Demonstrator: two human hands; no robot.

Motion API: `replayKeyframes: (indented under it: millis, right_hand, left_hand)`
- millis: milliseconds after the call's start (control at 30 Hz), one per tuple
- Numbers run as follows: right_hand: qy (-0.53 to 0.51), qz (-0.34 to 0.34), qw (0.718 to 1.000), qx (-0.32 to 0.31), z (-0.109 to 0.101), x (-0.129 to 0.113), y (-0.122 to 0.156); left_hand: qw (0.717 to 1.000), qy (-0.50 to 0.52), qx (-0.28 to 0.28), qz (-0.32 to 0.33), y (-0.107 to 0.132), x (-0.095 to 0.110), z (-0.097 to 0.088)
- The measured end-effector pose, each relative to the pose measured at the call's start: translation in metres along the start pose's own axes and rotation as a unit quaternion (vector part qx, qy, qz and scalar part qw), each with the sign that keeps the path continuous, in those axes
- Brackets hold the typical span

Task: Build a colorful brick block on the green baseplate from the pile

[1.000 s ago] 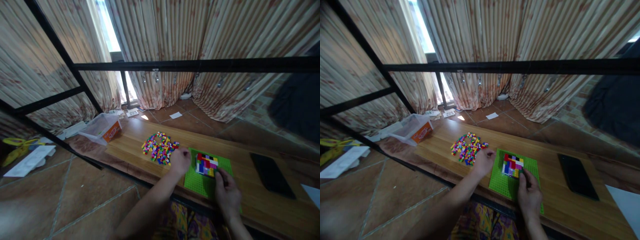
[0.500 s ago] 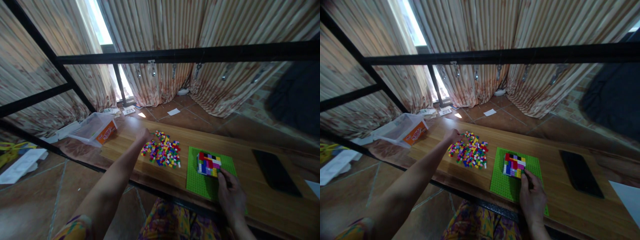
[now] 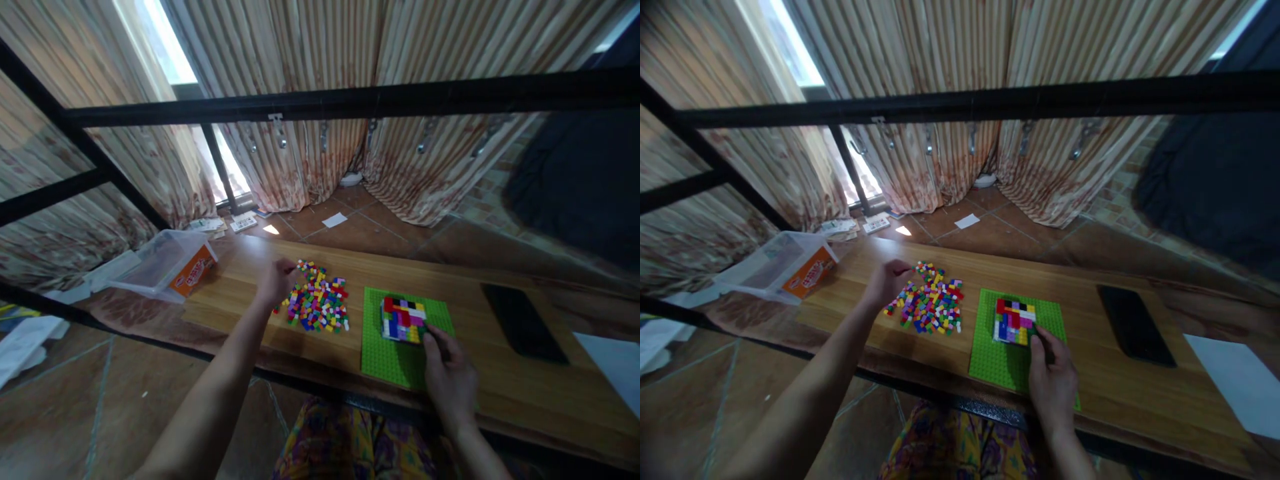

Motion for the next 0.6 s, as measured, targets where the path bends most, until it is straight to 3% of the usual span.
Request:
replayKeyframes:
  millis: [67, 167, 233, 300, 400, 533, 600]
  right_hand:
    - [-0.011, -0.002, 0.999, 0.037, -0.008, -0.007, 0.001]
    - [-0.026, -0.026, 0.997, 0.069, -0.02, -0.032, 0.012]
    - [-0.086, -0.047, 0.995, 0.004, -0.018, -0.056, 0.022]
    - [-0.155, -0.038, 0.984, -0.074, -0.011, -0.078, 0.034]
    - [-0.214, -0.009, 0.962, -0.171, 0.002, -0.1, 0.047]
    - [-0.279, 0.025, 0.941, -0.19, 0.005, -0.106, 0.054]
    - [-0.302, 0.03, 0.933, -0.192, 0.003, -0.105, 0.055]
  left_hand:
    - [0.971, 0.235, -0.016, -0.031, 0.032, 0.002, 0.014]
    - [0.878, 0.457, -0.05, -0.136, 0.085, 0.006, 0.045]
    - [0.832, 0.519, -0.073, -0.181, 0.115, 0.014, 0.065]
    - [0.81, 0.544, -0.09, -0.199, 0.135, 0.023, 0.079]
    - [0.832, 0.516, -0.101, -0.175, 0.148, 0.036, 0.087]
    - [0.902, 0.413, -0.088, -0.092, 0.151, 0.047, 0.084]
    - [0.922, 0.375, -0.08, -0.049, 0.152, 0.052, 0.081]
Point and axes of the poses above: each hand's wrist, its own y-axis away from the middle knuckle, its own z-axis out of the palm, x = y × z, the point moved 4 cm from there along -y, towards the middle knuckle, and after that the axes turned 14 degrees about y, right-handed, at the moved point
